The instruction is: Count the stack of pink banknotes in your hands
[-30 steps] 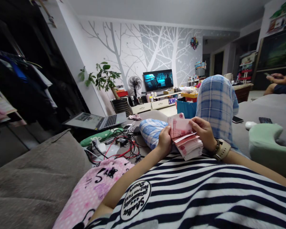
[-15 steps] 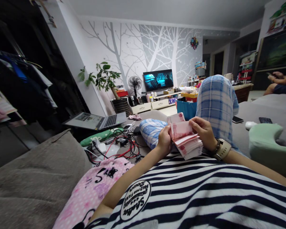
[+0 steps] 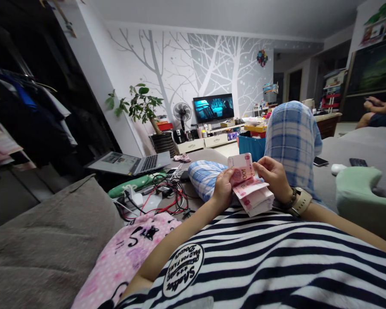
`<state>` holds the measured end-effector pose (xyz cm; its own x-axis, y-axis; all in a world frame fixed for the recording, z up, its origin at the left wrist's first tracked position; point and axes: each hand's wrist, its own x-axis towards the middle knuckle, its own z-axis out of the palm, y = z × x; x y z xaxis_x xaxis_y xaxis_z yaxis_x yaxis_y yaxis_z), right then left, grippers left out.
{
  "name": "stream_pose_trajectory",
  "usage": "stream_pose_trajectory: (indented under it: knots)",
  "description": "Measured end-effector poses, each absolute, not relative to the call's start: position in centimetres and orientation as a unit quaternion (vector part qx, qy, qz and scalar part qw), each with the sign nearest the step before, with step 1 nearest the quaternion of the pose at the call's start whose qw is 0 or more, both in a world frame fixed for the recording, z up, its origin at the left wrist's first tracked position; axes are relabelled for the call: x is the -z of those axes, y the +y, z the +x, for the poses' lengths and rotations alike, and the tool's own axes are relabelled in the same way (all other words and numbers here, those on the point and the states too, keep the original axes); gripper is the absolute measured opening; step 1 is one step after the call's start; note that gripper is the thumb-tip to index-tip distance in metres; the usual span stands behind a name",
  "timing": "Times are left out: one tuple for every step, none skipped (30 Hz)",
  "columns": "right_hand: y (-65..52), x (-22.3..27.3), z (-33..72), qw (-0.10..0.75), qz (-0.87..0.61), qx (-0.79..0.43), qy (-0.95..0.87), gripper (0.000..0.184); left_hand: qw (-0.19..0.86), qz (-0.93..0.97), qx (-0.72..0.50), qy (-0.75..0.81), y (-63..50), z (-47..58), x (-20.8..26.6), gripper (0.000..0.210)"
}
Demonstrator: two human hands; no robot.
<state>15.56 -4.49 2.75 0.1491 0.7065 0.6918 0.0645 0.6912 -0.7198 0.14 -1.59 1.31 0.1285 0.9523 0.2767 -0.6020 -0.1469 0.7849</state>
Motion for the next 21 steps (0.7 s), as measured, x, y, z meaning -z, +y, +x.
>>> stream_pose_trajectory:
  knots:
    - [-4.4, -2.7, 15.6, 0.691, -0.319, -0.233, -0.605, 0.05, 0.624, 0.433, -0.618, 0.201, -1.7, 0.1, -1.4, 0.028]
    - [-4.2, -2.6, 15.5, 0.691, -0.319, -0.235, -0.604, 0.05, 0.628, 0.443, -0.609, 0.197, -1.7, 0.1, -1.4, 0.03]
    - [-4.1, -2.6, 15.5, 0.692, -0.318, -0.237, -0.604, 0.049, 0.628, 0.45, -0.604, 0.195, -1.8, 0.1, -1.4, 0.031]
    - [-3.9, -2.5, 15.5, 0.691, -0.315, -0.239, -0.605, 0.049, 0.627, 0.455, -0.602, 0.194, -1.8, 0.1, -1.4, 0.031]
    - [-3.8, -2.4, 15.5, 0.691, -0.312, -0.241, -0.606, 0.049, 0.625, 0.461, -0.6, 0.193, -1.8, 0.0, -1.4, 0.031]
    - [-3.7, -2.3, 15.5, 0.691, -0.31, -0.244, -0.606, 0.049, 0.624, 0.467, -0.597, 0.192, -1.9, 0.0, -1.4, 0.031]
    - [-3.5, -2.2, 15.5, 0.691, -0.308, -0.247, -0.606, 0.049, 0.623, 0.472, -0.594, 0.191, -1.9, 0.0, -1.4, 0.031]
    - [-3.5, -2.1, 15.5, 0.691, -0.306, -0.251, -0.605, 0.049, 0.621, 0.477, -0.592, 0.19, -1.9, 0.0, -1.4, 0.031]
    - [-3.4, -2.1, 15.4, 0.692, -0.305, -0.255, -0.603, 0.049, 0.62, 0.48, -0.591, 0.189, -1.9, 0.0, -1.4, 0.03]
    - [-3.3, -2.0, 15.4, 0.692, -0.304, -0.257, -0.602, 0.049, 0.618, 0.483, -0.591, 0.188, -1.9, 0.0, -1.4, 0.03]
    - [-3.3, -2.0, 15.5, 0.693, -0.303, -0.258, -0.601, 0.049, 0.617, 0.486, -0.591, 0.186, -1.9, 0.0, -1.3, 0.03]
    - [-3.3, -1.9, 15.5, 0.694, -0.302, -0.256, -0.601, 0.048, 0.615, 0.489, -0.591, 0.184, -1.8, 0.0, -1.3, 0.03]
    - [-3.3, -1.9, 15.5, 0.695, -0.303, -0.252, -0.602, 0.046, 0.614, 0.492, -0.59, 0.181, -1.7, -0.1, -1.2, 0.03]
    - [-3.3, -1.9, 15.5, 0.696, -0.304, -0.247, -0.602, 0.045, 0.61, 0.496, -0.591, 0.18, -1.6, -0.1, -1.1, 0.029]
    - [-3.3, -1.9, 15.5, 0.697, -0.305, -0.242, -0.602, 0.044, 0.605, 0.499, -0.594, 0.181, -1.3, -0.1, -0.9, 0.029]
    - [-3.3, -1.9, 15.5, 0.698, -0.306, -0.239, -0.602, 0.043, 0.599, 0.501, -0.597, 0.184, -1.1, -0.1, -0.7, 0.028]
    - [-3.3, -1.9, 15.5, 0.699, -0.305, -0.238, -0.601, 0.042, 0.591, 0.502, -0.602, 0.19, -0.9, -0.1, -0.6, 0.028]
    - [-3.3, -1.9, 15.5, 0.701, -0.304, -0.237, -0.6, 0.042, 0.584, 0.503, -0.606, 0.196, -0.7, -0.2, -0.5, 0.028]
    - [-3.3, -1.9, 15.4, 0.702, -0.303, -0.237, -0.599, 0.042, 0.577, 0.503, -0.61, 0.203, -0.6, -0.2, -0.4, 0.028]
    - [-3.3, -1.9, 15.4, 0.703, -0.302, -0.237, -0.598, 0.042, 0.572, 0.503, -0.614, 0.207, -0.5, -0.2, -0.3, 0.028]
    - [-3.4, -1.9, 15.4, 0.704, -0.301, -0.238, -0.597, 0.043, 0.569, 0.503, -0.615, 0.21, -0.5, -0.2, -0.3, 0.028]
